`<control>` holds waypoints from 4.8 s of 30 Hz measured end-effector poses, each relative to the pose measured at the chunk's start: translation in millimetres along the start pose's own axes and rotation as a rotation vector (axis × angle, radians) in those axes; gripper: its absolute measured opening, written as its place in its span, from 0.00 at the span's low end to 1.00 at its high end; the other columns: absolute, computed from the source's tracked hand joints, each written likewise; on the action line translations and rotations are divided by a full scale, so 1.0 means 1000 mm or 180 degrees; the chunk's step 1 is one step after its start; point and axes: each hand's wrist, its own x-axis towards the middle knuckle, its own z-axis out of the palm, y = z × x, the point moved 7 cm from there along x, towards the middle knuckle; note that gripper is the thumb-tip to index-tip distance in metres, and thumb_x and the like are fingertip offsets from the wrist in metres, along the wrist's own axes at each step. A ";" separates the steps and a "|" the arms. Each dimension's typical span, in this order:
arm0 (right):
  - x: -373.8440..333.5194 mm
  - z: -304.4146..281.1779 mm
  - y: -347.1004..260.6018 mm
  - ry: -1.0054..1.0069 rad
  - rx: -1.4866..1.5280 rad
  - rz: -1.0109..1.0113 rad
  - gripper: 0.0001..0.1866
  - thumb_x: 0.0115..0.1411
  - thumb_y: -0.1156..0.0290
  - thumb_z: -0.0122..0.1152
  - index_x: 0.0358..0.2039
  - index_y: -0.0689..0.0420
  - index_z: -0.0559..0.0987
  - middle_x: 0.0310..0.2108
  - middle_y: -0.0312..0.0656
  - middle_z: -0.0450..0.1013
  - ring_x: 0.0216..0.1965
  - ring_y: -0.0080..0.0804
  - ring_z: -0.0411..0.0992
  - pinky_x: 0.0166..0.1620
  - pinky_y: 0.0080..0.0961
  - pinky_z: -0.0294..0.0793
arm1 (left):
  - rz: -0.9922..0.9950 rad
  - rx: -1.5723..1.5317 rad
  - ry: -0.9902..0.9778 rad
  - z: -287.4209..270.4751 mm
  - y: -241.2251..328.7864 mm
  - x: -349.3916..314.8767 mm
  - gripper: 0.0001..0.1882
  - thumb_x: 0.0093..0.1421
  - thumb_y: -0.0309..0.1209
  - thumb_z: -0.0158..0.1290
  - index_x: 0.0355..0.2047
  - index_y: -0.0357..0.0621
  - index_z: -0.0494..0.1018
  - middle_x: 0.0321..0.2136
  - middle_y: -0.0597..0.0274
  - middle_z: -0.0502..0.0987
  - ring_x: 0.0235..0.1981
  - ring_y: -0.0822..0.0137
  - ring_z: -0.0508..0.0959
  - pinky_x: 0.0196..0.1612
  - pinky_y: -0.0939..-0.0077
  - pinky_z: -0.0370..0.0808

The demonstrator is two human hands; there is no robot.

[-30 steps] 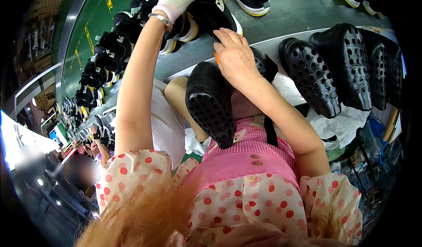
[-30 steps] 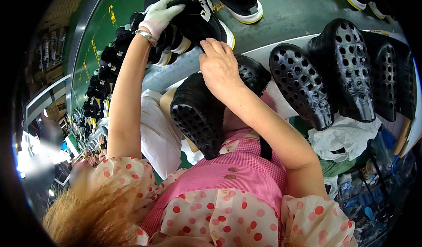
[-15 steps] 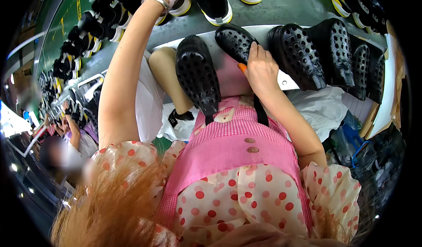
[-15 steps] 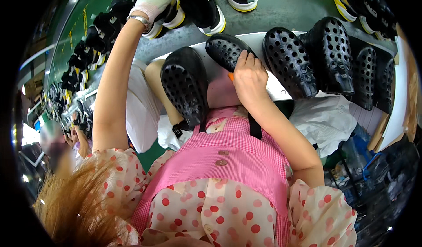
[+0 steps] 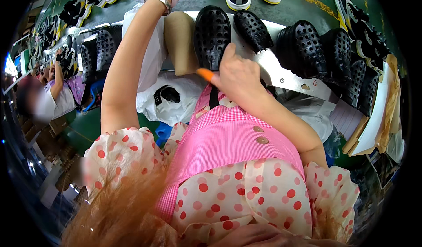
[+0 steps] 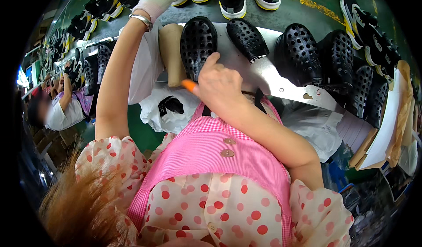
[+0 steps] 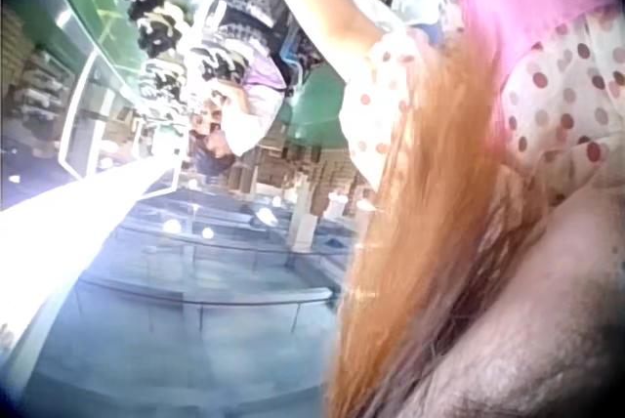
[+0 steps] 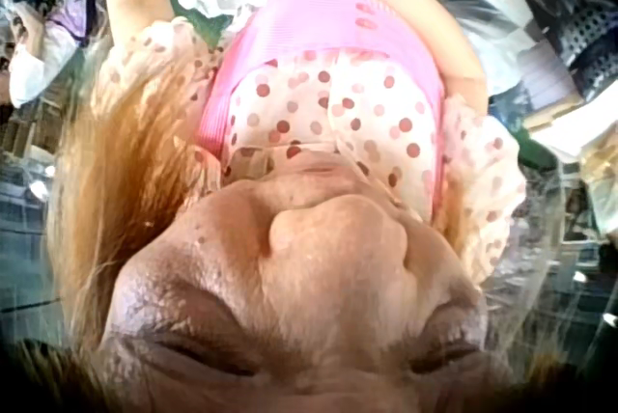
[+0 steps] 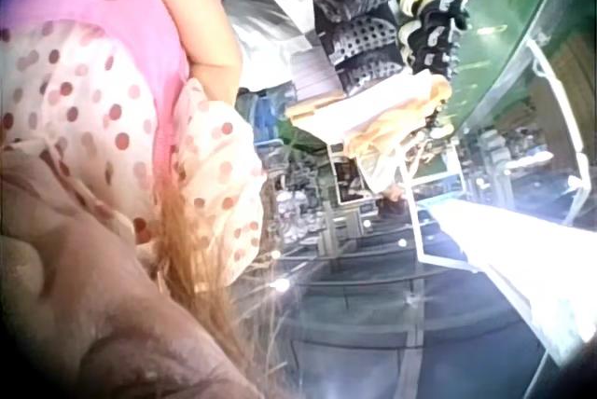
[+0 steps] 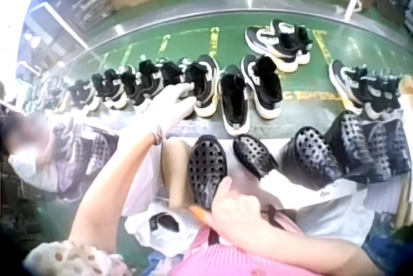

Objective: The person picks up black clogs from a white sack, places them on a table, and then picks up black and yellow sneakers from the table to place them back into the sack. The person repeats this process of swapping clogs and sneakers between the sack and the table.

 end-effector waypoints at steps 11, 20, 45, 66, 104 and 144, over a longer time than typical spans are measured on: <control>0.012 -0.096 0.018 0.0566 0.0383 -0.0075 0.22 0.50 0.65 0.65 0.40 0.69 0.73 0.24 0.50 0.74 0.25 0.43 0.76 0.29 0.36 0.76 | -0.1727 -0.4601 -0.1253 0.027 0.021 -0.034 0.23 0.65 0.45 0.49 0.51 0.39 0.72 0.49 0.54 0.74 0.53 0.63 0.73 0.58 0.68 0.67; 0.095 -0.110 0.044 -0.0208 0.0805 0.0212 0.26 0.52 0.52 0.65 0.31 0.68 0.75 0.23 0.60 0.73 0.31 0.57 0.75 0.35 0.42 0.73 | -0.0882 -0.4827 -0.0031 0.025 0.043 0.012 0.12 0.63 0.38 0.50 0.38 0.43 0.77 0.31 0.62 0.79 0.33 0.66 0.79 0.38 0.72 0.76; 0.278 0.068 0.167 0.0286 -0.1025 0.0212 0.07 0.49 0.72 0.57 0.25 0.62 0.78 0.28 0.54 0.77 0.32 0.50 0.79 0.34 0.40 0.80 | -0.0463 0.0301 -0.1165 0.132 -0.027 0.121 0.16 0.55 0.35 0.46 0.39 0.40 0.76 0.37 0.44 0.79 0.41 0.44 0.78 0.46 0.64 0.75; 0.074 -0.027 0.091 0.0110 -0.0550 0.0350 0.20 0.56 0.59 0.62 0.41 0.62 0.74 0.27 0.52 0.75 0.28 0.50 0.76 0.29 0.41 0.76 | -0.0232 0.0651 -0.0429 0.064 -0.032 0.097 0.21 0.56 0.38 0.50 0.43 0.34 0.73 0.42 0.38 0.75 0.47 0.44 0.74 0.52 0.57 0.70; 0.151 -0.120 0.102 -0.0179 -0.0187 0.0293 0.20 0.46 0.59 0.65 0.30 0.64 0.74 0.24 0.55 0.75 0.30 0.54 0.75 0.36 0.43 0.74 | -0.2265 -0.4387 0.0627 0.071 0.035 0.072 0.24 0.54 0.50 0.58 0.37 0.41 0.73 0.28 0.60 0.76 0.25 0.64 0.76 0.32 0.65 0.75; 0.282 -0.050 0.167 -0.1287 -0.1270 0.0532 0.22 0.49 0.51 0.60 0.34 0.57 0.84 0.36 0.48 0.79 0.39 0.43 0.78 0.43 0.37 0.77 | 0.0917 -0.0340 -0.1051 0.158 0.015 0.088 0.25 0.59 0.46 0.51 0.50 0.41 0.72 0.52 0.49 0.70 0.53 0.51 0.71 0.57 0.67 0.68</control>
